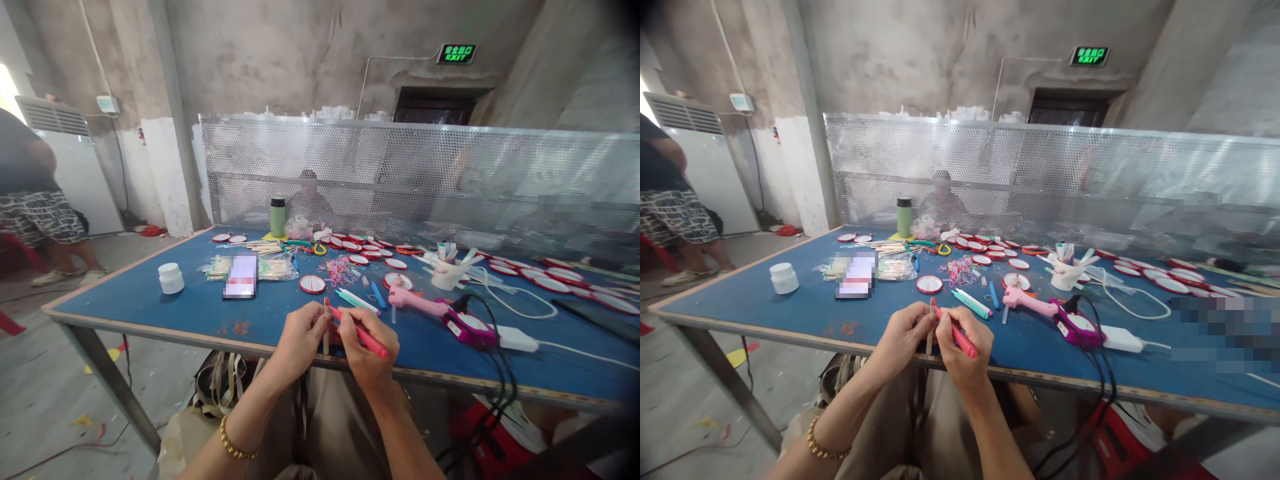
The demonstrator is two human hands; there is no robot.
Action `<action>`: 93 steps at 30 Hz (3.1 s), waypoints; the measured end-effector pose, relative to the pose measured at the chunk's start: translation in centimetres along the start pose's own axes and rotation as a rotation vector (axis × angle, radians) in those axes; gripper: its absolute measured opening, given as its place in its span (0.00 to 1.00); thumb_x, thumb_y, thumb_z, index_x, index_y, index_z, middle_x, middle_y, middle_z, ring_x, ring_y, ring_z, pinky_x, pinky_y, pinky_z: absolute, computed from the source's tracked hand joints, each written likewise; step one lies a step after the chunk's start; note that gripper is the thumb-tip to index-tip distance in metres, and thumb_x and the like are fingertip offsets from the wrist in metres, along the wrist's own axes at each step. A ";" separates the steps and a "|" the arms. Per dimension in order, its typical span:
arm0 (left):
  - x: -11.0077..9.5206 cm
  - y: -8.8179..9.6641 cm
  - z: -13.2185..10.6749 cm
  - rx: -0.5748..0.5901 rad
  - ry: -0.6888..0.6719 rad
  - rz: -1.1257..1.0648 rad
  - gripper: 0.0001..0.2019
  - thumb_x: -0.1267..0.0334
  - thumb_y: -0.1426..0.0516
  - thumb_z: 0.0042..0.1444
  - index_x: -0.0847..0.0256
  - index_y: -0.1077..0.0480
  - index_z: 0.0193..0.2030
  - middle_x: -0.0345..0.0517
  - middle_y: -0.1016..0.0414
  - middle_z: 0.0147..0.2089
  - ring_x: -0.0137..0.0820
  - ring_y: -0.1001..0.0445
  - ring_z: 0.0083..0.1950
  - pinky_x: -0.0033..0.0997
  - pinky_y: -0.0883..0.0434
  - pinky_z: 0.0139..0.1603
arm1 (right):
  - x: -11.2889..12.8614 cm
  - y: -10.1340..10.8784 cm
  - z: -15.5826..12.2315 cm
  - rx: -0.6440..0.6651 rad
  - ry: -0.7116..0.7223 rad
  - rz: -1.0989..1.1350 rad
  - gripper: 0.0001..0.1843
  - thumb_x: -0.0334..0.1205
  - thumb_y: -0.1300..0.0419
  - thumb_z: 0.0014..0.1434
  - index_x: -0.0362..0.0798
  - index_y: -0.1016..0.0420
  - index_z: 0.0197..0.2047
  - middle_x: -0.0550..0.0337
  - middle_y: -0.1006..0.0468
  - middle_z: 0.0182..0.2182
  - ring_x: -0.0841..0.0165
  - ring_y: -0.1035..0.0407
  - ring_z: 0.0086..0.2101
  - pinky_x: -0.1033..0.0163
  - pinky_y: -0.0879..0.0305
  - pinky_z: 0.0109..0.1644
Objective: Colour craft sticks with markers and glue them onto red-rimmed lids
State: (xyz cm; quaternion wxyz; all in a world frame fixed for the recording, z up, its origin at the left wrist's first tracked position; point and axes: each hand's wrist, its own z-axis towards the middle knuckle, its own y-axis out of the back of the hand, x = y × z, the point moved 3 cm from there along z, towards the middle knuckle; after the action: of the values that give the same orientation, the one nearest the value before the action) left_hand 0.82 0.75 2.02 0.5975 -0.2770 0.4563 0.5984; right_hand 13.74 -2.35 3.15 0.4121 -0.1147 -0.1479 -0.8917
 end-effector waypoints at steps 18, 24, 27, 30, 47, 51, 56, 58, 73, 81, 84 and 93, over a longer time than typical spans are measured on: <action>0.1 0.1 0.0 -0.012 -0.006 0.063 0.14 0.58 0.49 0.62 0.62 0.33 0.28 0.37 0.33 0.26 0.25 0.37 0.29 0.23 0.41 0.31 | 0.0 -0.2 0.1 0.047 0.008 0.011 0.06 0.31 0.42 0.61 0.47 0.25 0.33 0.60 0.19 0.27 0.70 0.25 0.26 0.67 0.32 0.33; -0.1 0.1 0.0 0.014 0.022 -0.014 0.14 0.57 0.48 0.62 0.62 0.34 0.28 0.37 0.31 0.25 0.26 0.36 0.28 0.23 0.39 0.30 | 0.1 0.0 0.0 -0.018 -0.012 -0.009 0.07 0.31 0.42 0.61 0.48 0.24 0.33 0.63 0.21 0.25 0.71 0.28 0.23 0.67 0.33 0.30; -0.1 0.1 -0.1 0.010 0.016 0.001 0.14 0.57 0.48 0.62 0.62 0.34 0.28 0.38 0.31 0.26 0.26 0.35 0.28 0.23 0.40 0.30 | 0.1 0.0 0.0 -0.011 -0.009 -0.015 0.07 0.31 0.42 0.60 0.48 0.24 0.32 0.62 0.21 0.25 0.71 0.28 0.23 0.67 0.33 0.29; -0.1 0.2 -0.1 -0.002 -0.006 0.032 0.14 0.59 0.48 0.62 0.62 0.34 0.27 0.38 0.31 0.26 0.25 0.36 0.29 0.23 0.41 0.30 | 0.2 -0.1 0.1 0.013 0.002 -0.009 0.07 0.31 0.42 0.60 0.47 0.25 0.32 0.61 0.20 0.25 0.71 0.27 0.24 0.67 0.33 0.30; 0.0 0.3 -0.1 -0.012 -0.012 0.046 0.14 0.58 0.49 0.62 0.62 0.36 0.26 0.36 0.35 0.24 0.25 0.39 0.27 0.23 0.42 0.30 | 0.4 -0.3 0.2 0.047 0.024 0.017 0.07 0.31 0.42 0.61 0.48 0.25 0.33 0.60 0.19 0.26 0.70 0.25 0.25 0.66 0.31 0.31; -0.3 0.2 -0.1 0.016 0.031 -0.037 0.15 0.56 0.48 0.61 0.61 0.35 0.26 0.37 0.33 0.24 0.26 0.37 0.26 0.23 0.39 0.29 | 0.2 -0.1 0.0 -0.030 -0.010 0.017 0.06 0.31 0.42 0.61 0.48 0.24 0.34 0.61 0.20 0.27 0.70 0.26 0.25 0.66 0.31 0.31; -0.6 0.2 -0.2 0.023 0.049 -0.079 0.15 0.55 0.47 0.61 0.61 0.33 0.27 0.38 0.31 0.24 0.26 0.36 0.25 0.23 0.37 0.29 | 0.0 -0.1 -0.1 -0.051 -0.013 0.009 0.06 0.30 0.42 0.61 0.47 0.24 0.34 0.61 0.20 0.26 0.71 0.26 0.26 0.67 0.31 0.33; -0.6 0.2 -0.2 0.026 0.050 -0.070 0.15 0.55 0.48 0.61 0.61 0.33 0.27 0.38 0.31 0.24 0.26 0.35 0.25 0.23 0.37 0.29 | 0.0 -0.1 -0.1 -0.046 -0.018 0.007 0.06 0.30 0.42 0.61 0.47 0.24 0.34 0.61 0.20 0.26 0.71 0.26 0.25 0.67 0.31 0.32; 0.2 0.3 0.0 -0.010 -0.021 0.063 0.14 0.59 0.49 0.62 0.62 0.35 0.26 0.36 0.34 0.24 0.24 0.39 0.28 0.23 0.43 0.29 | 0.4 -0.2 0.1 0.037 0.034 -0.008 0.06 0.31 0.42 0.61 0.48 0.25 0.33 0.60 0.19 0.27 0.69 0.25 0.26 0.66 0.30 0.32; 0.2 0.2 0.0 -0.007 -0.015 0.070 0.14 0.60 0.49 0.62 0.62 0.36 0.26 0.35 0.36 0.24 0.24 0.40 0.27 0.23 0.44 0.29 | 0.3 -0.3 0.0 0.050 0.036 -0.017 0.06 0.32 0.42 0.61 0.48 0.25 0.33 0.60 0.19 0.27 0.70 0.25 0.25 0.66 0.31 0.32; 0.1 0.2 0.0 -0.002 -0.006 0.051 0.14 0.58 0.49 0.62 0.62 0.35 0.26 0.36 0.35 0.24 0.24 0.40 0.27 0.23 0.43 0.29 | 0.4 -0.1 0.1 0.015 0.050 -0.039 0.07 0.31 0.43 0.61 0.47 0.26 0.32 0.60 0.20 0.26 0.70 0.25 0.25 0.66 0.32 0.31; 0.0 0.3 0.0 -0.001 0.001 0.056 0.14 0.60 0.49 0.62 0.62 0.35 0.26 0.35 0.36 0.23 0.24 0.41 0.27 0.23 0.44 0.29 | 0.4 -0.2 0.0 0.015 0.056 -0.037 0.07 0.30 0.43 0.61 0.48 0.26 0.32 0.60 0.20 0.26 0.70 0.26 0.25 0.67 0.32 0.31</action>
State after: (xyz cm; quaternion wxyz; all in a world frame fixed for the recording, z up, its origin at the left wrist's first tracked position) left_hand 0.56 0.80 2.06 0.5800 -0.2649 0.4640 0.6149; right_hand 13.38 -2.51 3.25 0.4003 -0.0838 -0.1449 -0.9010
